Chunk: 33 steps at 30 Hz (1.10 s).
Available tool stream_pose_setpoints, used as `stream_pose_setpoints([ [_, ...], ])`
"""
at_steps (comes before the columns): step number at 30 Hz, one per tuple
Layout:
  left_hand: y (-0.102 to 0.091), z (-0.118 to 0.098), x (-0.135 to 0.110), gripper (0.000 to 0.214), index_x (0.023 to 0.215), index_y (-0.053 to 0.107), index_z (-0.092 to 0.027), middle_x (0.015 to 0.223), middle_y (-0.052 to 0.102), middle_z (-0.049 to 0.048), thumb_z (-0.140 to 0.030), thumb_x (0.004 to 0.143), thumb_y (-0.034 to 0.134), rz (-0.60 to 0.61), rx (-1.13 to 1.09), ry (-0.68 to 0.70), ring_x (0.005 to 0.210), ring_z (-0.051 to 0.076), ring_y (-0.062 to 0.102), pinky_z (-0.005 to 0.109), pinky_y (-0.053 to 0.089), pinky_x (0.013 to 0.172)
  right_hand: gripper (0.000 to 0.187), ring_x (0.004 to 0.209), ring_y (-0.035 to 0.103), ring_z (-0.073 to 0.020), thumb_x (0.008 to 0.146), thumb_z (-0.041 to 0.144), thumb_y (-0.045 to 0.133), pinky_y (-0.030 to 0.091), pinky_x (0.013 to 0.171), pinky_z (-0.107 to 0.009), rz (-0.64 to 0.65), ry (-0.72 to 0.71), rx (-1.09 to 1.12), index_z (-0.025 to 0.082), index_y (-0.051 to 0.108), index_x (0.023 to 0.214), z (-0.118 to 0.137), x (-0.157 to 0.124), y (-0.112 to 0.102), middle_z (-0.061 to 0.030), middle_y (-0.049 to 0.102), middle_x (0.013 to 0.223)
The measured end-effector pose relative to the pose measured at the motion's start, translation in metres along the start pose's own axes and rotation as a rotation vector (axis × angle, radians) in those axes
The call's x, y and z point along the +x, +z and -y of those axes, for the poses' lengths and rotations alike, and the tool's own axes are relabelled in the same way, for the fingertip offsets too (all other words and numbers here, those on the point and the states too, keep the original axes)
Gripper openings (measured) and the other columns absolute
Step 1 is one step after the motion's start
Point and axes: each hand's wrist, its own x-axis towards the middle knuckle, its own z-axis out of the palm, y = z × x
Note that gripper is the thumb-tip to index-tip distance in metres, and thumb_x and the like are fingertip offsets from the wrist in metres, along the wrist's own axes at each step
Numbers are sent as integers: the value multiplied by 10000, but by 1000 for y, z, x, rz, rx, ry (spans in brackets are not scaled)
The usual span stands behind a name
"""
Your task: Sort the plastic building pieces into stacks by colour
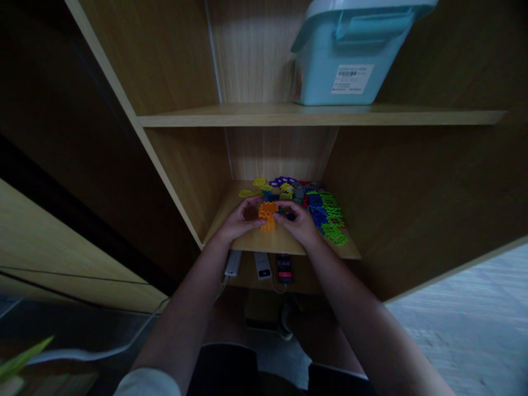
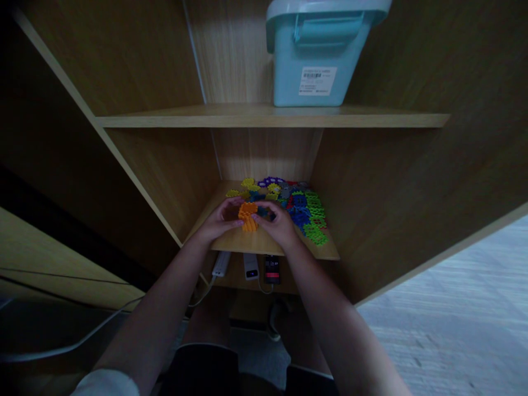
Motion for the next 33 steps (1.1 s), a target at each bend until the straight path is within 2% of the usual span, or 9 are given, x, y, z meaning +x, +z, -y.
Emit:
stream_pose_setpoints([
  [5,-2,2,0,755,1316,714,-256,1382,726,120,-319,641,1048,-34,-28,5,1363,293,642,474,443,1224,392,1220,724,-289,916,579,799,571,963,-464,14,4,-3,329,772,1218,0,-1,1,-42,800,1292],
  [14,1,2,-2,661,1289,709,-249,1280,740,93,-337,708,1011,-28,-50,-20,1155,237,715,411,526,1096,397,1207,712,-285,911,550,820,563,948,-451,33,-5,-8,324,760,1231,-7,0,2,-48,791,1295],
  [19,3,-4,-1,669,1220,735,-236,1245,744,94,-337,636,1046,-63,-65,-19,1196,248,695,401,515,1108,405,1194,705,-286,915,566,806,572,932,-451,34,-4,-8,327,755,1238,-5,0,4,-49,785,1306],
  [24,4,-9,-2,631,1213,721,-240,1244,735,97,-347,673,1030,-73,-92,17,1225,243,675,396,520,1100,389,1189,705,-281,915,556,806,564,916,-440,25,-4,-6,327,755,1225,-5,0,4,-45,788,1291],
  [33,-1,5,1,684,1263,684,-239,1263,727,98,-404,692,1021,-44,-27,37,1229,264,678,455,516,1125,398,1161,697,-284,929,584,785,564,907,-436,12,-8,6,321,750,1225,-5,0,3,-53,779,1266],
])
